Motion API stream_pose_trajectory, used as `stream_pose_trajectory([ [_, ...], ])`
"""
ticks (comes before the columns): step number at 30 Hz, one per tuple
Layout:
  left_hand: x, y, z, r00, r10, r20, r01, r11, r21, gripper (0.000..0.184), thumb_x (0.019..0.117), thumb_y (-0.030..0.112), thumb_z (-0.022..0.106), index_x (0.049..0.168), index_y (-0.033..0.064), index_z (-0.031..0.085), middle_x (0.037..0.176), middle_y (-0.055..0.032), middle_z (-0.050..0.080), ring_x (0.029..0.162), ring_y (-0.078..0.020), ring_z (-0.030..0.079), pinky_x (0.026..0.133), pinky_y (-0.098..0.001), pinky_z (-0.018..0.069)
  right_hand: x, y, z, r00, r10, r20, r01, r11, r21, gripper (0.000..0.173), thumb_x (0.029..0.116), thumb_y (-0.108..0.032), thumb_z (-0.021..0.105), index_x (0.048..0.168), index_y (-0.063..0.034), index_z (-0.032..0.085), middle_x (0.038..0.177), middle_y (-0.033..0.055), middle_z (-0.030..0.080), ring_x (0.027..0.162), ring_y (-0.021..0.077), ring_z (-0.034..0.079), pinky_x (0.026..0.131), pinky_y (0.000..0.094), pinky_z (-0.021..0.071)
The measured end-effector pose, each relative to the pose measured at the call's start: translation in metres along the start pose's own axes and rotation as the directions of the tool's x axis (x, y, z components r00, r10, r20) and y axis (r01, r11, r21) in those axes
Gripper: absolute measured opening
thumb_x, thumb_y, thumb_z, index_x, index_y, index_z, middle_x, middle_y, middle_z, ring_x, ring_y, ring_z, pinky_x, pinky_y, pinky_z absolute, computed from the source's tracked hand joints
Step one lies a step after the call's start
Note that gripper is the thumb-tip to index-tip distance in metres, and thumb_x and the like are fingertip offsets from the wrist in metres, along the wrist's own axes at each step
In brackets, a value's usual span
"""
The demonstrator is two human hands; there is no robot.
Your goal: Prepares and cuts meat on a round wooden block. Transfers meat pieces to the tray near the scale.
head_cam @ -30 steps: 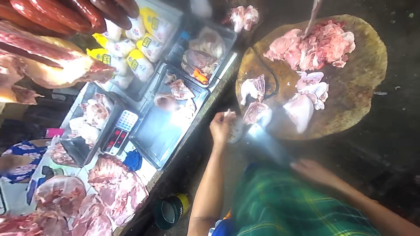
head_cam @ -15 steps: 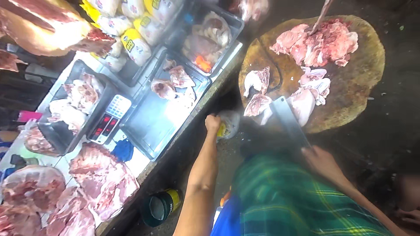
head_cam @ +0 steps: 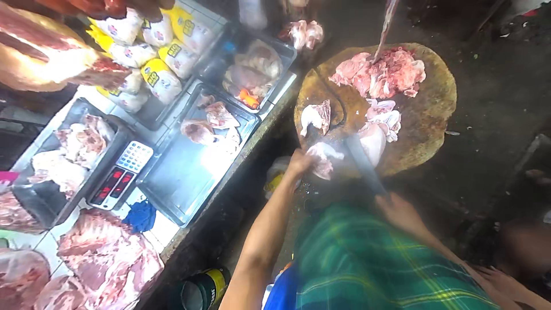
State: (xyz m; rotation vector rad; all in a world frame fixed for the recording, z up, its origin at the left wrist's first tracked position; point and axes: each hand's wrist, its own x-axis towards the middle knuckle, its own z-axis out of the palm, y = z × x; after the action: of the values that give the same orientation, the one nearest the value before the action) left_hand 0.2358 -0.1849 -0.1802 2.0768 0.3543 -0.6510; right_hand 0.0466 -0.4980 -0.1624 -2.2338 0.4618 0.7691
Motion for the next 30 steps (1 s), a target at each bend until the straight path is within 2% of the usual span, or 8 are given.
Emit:
stream_pose_trajectory([
  [4, -0.044, -0.034, 0.035, 0.989, -0.148, -0.017, 0.13, 0.911, -0.392, 0.034, 0.0961, 0.033, 0.07, 0.115, 0.0037, 0.068, 0.089, -0.0088, 0.074, 0.068, -0.0149, 0.068, 0.061, -0.033, 0.0566, -0.004, -0.012, 0.001, 0.999, 0.034, -0.01, -0.035, 0.998, -0.056, 0.07, 0.1049, -0.067, 0.028, 0.113, -0.0072, 0.062, 0.088, 0.0156, 0.065, 0.087, 0.0335, 0.067, 0.079, 0.0566, 0.0528],
  [10, -0.055, -0.032, 0.04, 0.968, -0.249, -0.024, 0.213, 0.869, -0.447, 0.031, 0.0964, 0.029, 0.068, 0.115, 0.0038, 0.068, 0.089, -0.0101, 0.074, 0.07, -0.0166, 0.069, 0.061, -0.0341, 0.0572, -0.014, -0.031, -0.009, 0.987, -0.123, -0.105, 0.109, 0.986, -0.123, 0.066, 0.1049, -0.066, 0.03, 0.113, -0.0092, 0.062, 0.077, 0.0106, 0.063, 0.075, 0.03, 0.067, 0.068, 0.052, 0.0534],
  [15, -0.059, -0.041, 0.047, 0.963, -0.269, 0.017, 0.254, 0.882, -0.397, 0.035, 0.097, 0.036, 0.066, 0.114, 0.0061, 0.067, 0.088, -0.0064, 0.074, 0.066, -0.0116, 0.066, 0.058, -0.0286, 0.0532, -0.018, -0.05, -0.001, 0.793, -0.462, -0.396, 0.456, 0.882, -0.117, 0.053, 0.1078, -0.048, 0.043, 0.111, -0.0005, 0.065, 0.063, 0.005, 0.058, 0.055, 0.0166, 0.059, 0.052, 0.0365, 0.0506],
  [19, -0.067, -0.033, 0.049, 0.962, -0.274, -0.016, 0.238, 0.863, -0.445, 0.038, 0.0978, 0.033, 0.066, 0.122, 0.0042, 0.064, 0.094, -0.0105, 0.073, 0.074, -0.0175, 0.069, 0.065, -0.035, 0.0574, 0.001, -0.041, 0.004, 0.987, -0.156, -0.033, 0.147, 0.971, -0.187, 0.066, 0.1063, -0.063, 0.03, 0.115, -0.005, 0.061, 0.081, 0.0139, 0.066, 0.08, 0.0316, 0.069, 0.073, 0.0516, 0.0561],
  [21, -0.064, -0.035, 0.046, 0.961, -0.274, -0.02, 0.235, 0.856, -0.461, 0.036, 0.0978, 0.03, 0.066, 0.123, 0.0043, 0.063, 0.093, -0.0104, 0.072, 0.073, -0.0169, 0.068, 0.064, -0.0339, 0.0569, 0.003, -0.041, -0.001, 0.998, -0.047, 0.044, 0.054, 0.982, -0.183, 0.07, 0.1058, -0.065, 0.027, 0.113, -0.0046, 0.062, 0.088, 0.0163, 0.066, 0.088, 0.0342, 0.068, 0.079, 0.0545, 0.0546],
  [25, -0.056, -0.066, 0.035, 0.982, -0.169, 0.079, 0.18, 0.749, -0.637, 0.025, 0.1009, 0.021, 0.06, 0.122, 0.008, 0.062, 0.087, -0.0068, 0.069, 0.065, -0.0119, 0.063, 0.055, -0.0269, 0.0528, 0.0, -0.034, -0.003, 0.999, -0.012, -0.03, 0.009, 0.996, -0.094, 0.068, 0.1058, -0.065, 0.028, 0.109, -0.0063, 0.062, 0.082, 0.0138, 0.063, 0.079, 0.0315, 0.066, 0.073, 0.0537, 0.0534],
  [28, -0.059, -0.093, 0.02, 0.985, -0.003, 0.17, 0.146, 0.534, -0.833, 0.022, 0.1049, 0.025, 0.049, 0.12, 0.0133, 0.061, 0.084, -0.0046, 0.068, 0.057, -0.0076, 0.059, 0.048, -0.0213, 0.0487, 0.014, -0.024, -0.005, 0.997, -0.035, -0.073, 0.035, 0.999, -0.006, 0.07, 0.1049, -0.067, 0.028, 0.111, -0.0063, 0.063, 0.077, 0.0122, 0.063, 0.067, 0.03, 0.066, 0.065, 0.0547, 0.0559],
  [30, -0.071, -0.104, 0.006, 0.983, 0.079, 0.165, 0.12, 0.402, -0.908, 0.025, 0.0997, 0.033, 0.055, 0.116, 0.0155, 0.063, 0.083, -0.0038, 0.069, 0.058, -0.0083, 0.06, 0.051, -0.0234, 0.0513, 0.021, -0.019, 0.0, 0.994, -0.069, -0.087, 0.071, 0.997, 0.022, 0.07, 0.1056, -0.065, 0.028, 0.116, -0.0053, 0.063, 0.075, 0.0124, 0.064, 0.062, 0.0294, 0.065, 0.061, 0.0548, 0.0567],
])
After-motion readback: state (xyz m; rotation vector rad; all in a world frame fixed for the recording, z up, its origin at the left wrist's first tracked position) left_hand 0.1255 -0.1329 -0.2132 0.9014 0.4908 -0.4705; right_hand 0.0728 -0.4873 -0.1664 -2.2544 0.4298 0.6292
